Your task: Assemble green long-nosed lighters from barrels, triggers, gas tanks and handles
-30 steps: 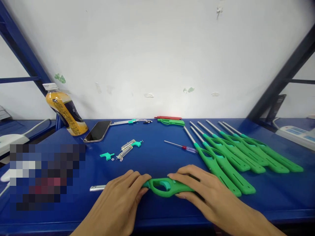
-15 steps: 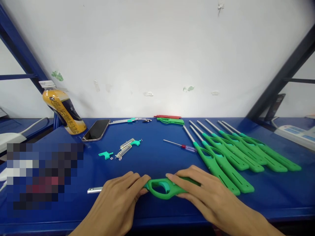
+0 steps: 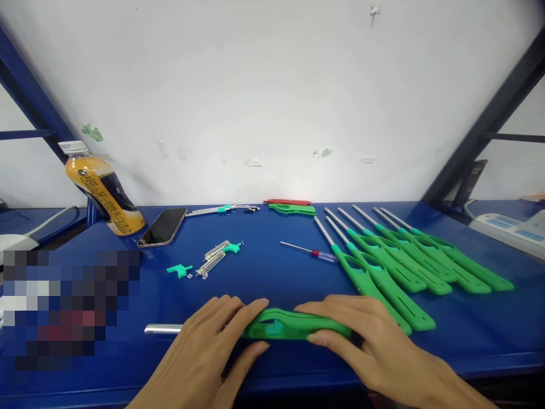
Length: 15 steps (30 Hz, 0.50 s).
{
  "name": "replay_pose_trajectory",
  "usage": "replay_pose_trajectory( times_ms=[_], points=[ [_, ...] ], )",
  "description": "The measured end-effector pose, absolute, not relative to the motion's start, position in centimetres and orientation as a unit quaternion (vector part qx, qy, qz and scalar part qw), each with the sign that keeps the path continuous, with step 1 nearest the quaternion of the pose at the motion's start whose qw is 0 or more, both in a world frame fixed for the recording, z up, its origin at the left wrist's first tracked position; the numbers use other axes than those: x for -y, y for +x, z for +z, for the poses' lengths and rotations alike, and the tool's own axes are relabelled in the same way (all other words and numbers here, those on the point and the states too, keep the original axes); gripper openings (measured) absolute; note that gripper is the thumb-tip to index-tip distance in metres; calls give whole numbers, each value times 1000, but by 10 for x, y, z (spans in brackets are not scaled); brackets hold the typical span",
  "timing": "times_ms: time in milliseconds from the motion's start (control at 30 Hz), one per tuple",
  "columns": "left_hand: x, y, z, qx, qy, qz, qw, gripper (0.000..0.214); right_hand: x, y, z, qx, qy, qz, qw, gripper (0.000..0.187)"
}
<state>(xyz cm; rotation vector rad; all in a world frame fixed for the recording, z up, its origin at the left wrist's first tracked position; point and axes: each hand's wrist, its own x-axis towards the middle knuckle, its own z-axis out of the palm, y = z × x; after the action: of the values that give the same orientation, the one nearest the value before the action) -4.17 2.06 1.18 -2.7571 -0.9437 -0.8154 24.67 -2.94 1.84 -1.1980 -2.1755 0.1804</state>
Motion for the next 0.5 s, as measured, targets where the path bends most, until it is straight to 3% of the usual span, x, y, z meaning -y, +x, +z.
replay_pose_trajectory(
  times_ms=[233,500],
  points=[
    [-24,-38,11,294,-925,-242,12,40,23,239,24,816,-488,160,267,21],
    [-14,-10,4,256,-909,-326,36,28,27,235,14,864,-445,67,223,24]
  ],
)
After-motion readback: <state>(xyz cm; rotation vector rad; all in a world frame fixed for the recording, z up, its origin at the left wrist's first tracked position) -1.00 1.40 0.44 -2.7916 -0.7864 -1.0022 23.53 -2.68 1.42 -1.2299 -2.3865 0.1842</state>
